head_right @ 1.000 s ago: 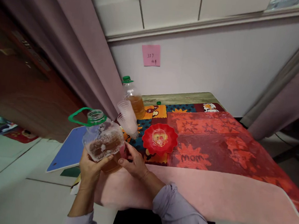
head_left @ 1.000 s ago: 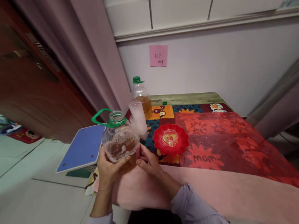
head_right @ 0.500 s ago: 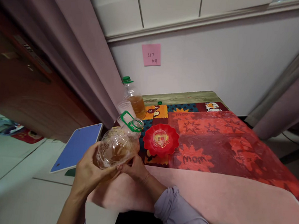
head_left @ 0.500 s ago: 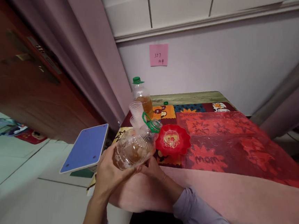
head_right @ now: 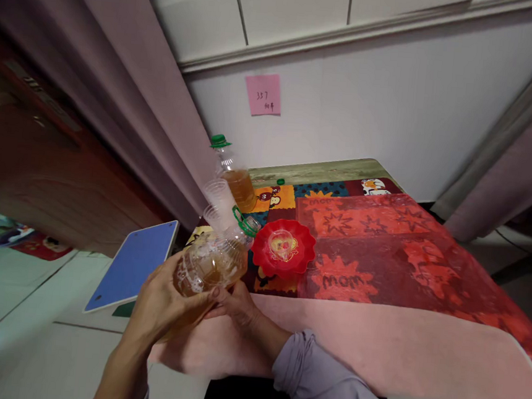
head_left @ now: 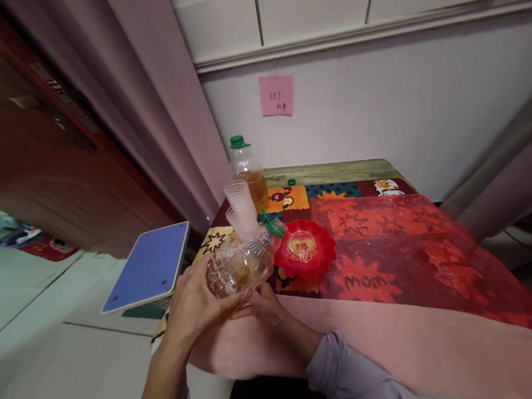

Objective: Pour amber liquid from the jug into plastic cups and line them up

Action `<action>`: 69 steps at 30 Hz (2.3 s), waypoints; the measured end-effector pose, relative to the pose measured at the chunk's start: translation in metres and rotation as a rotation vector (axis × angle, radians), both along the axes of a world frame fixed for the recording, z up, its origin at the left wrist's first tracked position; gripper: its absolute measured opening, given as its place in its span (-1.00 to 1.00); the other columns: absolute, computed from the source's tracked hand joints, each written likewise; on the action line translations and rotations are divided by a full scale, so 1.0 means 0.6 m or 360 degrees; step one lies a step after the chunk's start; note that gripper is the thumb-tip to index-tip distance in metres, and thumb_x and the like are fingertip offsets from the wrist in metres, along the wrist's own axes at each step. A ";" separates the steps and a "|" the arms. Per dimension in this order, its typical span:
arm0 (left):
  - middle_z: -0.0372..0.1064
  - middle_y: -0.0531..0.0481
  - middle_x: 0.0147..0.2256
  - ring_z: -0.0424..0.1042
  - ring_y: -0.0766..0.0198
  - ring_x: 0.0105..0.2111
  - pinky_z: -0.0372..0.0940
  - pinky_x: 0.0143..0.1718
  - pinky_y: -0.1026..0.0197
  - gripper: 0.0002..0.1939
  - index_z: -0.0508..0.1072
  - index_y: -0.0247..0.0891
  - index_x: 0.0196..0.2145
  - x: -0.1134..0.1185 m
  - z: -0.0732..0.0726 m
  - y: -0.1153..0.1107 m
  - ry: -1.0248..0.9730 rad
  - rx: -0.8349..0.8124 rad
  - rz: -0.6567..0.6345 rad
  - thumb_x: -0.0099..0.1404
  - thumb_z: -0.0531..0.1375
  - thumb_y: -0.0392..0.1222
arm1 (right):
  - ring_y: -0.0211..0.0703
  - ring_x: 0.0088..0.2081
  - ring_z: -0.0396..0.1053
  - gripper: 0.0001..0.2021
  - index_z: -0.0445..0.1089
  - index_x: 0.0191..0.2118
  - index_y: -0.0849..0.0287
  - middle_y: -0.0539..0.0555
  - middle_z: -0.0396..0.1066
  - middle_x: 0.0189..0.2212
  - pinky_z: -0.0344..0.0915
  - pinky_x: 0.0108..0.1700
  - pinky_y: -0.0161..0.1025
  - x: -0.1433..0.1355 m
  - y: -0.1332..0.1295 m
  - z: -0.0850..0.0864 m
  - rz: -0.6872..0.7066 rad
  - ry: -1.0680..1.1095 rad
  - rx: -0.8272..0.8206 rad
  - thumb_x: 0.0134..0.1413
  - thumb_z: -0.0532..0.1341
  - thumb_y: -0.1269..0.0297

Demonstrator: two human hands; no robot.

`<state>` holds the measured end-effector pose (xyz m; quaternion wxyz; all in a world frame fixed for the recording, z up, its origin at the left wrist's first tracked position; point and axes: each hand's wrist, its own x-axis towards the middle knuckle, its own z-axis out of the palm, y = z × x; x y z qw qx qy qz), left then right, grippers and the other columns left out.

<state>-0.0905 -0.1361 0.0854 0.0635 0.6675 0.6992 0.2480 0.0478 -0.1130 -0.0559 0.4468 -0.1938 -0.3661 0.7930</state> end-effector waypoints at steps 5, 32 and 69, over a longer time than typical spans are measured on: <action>0.58 -0.21 0.11 0.58 -0.20 0.07 0.47 0.09 -0.16 -0.16 0.45 -0.12 0.22 0.001 0.002 0.006 0.0064 -0.0009 -0.0053 0.05 0.48 0.26 | 0.11 -0.02 0.59 -0.17 0.30 0.31 -0.01 0.22 0.47 0.24 0.61 -0.15 0.02 -0.004 -0.011 0.004 0.0039 0.0122 -0.0136 0.01 0.49 -0.24; 0.55 -0.30 0.10 0.53 -0.25 0.11 0.38 0.10 -0.17 -0.20 0.44 -0.24 0.20 0.042 0.036 0.029 0.0377 -0.0202 -0.0061 0.13 0.43 0.24 | 0.15 0.00 0.61 -0.23 0.38 0.25 -0.04 0.17 0.54 0.19 0.58 -0.03 0.21 -0.003 -0.008 0.014 0.0075 0.0402 -0.0263 0.06 0.40 -0.40; 0.54 -0.20 -0.07 0.53 -0.23 0.01 0.35 -0.08 -0.08 -0.45 0.42 -0.19 -0.03 0.057 0.060 0.040 0.0480 -0.0311 -0.0115 0.11 0.42 0.09 | 0.17 0.01 0.61 -0.16 0.32 0.30 0.02 0.23 0.58 0.13 0.50 0.08 0.32 -0.007 -0.007 0.005 0.0161 0.0437 -0.0295 0.08 0.36 -0.43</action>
